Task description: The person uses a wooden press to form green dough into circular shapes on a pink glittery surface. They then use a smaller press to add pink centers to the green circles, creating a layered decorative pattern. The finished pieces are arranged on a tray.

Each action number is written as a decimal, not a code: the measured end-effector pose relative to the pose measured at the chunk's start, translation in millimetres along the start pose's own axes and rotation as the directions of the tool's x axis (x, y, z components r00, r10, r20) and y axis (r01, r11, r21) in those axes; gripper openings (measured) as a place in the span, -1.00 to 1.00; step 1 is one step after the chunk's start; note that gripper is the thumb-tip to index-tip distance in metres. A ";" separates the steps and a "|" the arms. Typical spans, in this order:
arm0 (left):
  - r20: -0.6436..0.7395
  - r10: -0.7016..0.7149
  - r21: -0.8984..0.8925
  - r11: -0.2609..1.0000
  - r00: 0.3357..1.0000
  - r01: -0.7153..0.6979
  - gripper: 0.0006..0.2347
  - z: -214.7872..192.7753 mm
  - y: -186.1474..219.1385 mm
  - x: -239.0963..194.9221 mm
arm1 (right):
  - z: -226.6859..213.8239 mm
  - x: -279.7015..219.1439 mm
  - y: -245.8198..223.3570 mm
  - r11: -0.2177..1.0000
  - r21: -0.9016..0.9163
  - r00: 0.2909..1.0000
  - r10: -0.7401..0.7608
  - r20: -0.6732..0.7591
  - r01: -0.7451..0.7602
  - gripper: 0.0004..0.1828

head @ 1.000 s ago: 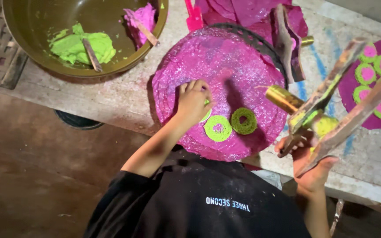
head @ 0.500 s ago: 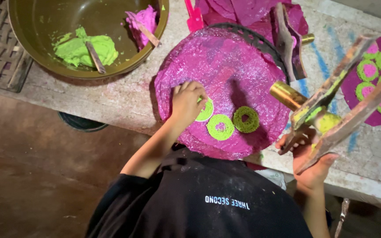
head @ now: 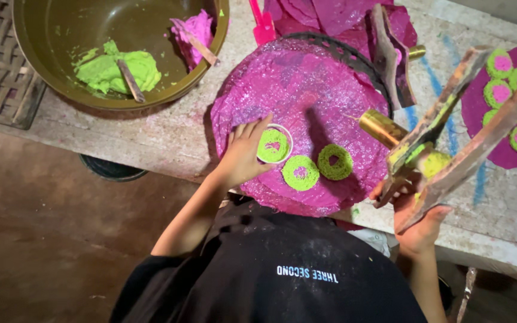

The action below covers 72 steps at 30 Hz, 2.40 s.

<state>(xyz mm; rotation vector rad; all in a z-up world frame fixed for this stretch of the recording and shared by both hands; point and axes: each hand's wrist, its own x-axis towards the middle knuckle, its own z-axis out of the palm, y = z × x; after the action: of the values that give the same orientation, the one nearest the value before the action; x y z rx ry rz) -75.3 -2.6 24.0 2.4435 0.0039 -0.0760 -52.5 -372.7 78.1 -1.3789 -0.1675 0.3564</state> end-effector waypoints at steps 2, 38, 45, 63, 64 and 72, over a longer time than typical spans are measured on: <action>0.018 -0.008 0.008 1.000 1.000 0.008 -0.02 -3.9 0.1 -3.6 | 0.4 -1.0 1.2 1.000 -0.016 1.000 -0.012 0.001 0.012 0.24; -0.309 0.224 0.071 0.975 0.924 -0.212 -0.80 52.6 -7.6 -27.7 | 27.7 -34.4 18.1 0.981 0.191 0.995 0.005 -0.095 0.014 0.16; -0.572 -0.143 -0.547 0.800 0.808 -0.246 0.07 73.9 -49.0 -13.2 | 28.5 -43.7 20.7 0.982 0.154 0.989 -0.090 -0.119 0.108 0.07; -0.107 -0.472 -0.980 0.199 0.875 -0.013 -0.35 90.0 -52.1 -32.1 | 46.8 -22.1 22.7 0.985 0.168 0.997 0.053 -0.055 -0.043 0.22; -0.271 -0.480 -0.902 0.430 0.834 -0.046 -0.26 80.0 -46.7 -34.5 | 48.3 -20.8 22.5 0.986 0.160 0.997 0.054 -0.049 -0.045 0.22; -0.288 0.172 0.134 0.981 0.942 -0.138 -0.72 20.0 -18.5 -28.9 | 56.1 -8.9 11.7 0.992 0.084 0.995 0.098 0.010 -0.098 0.21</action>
<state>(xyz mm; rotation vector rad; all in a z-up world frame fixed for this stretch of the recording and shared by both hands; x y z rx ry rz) -105.6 -0.8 -1.5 2.5349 -0.0610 0.3739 -80.7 -322.1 78.2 -1.3051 -0.0891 0.4448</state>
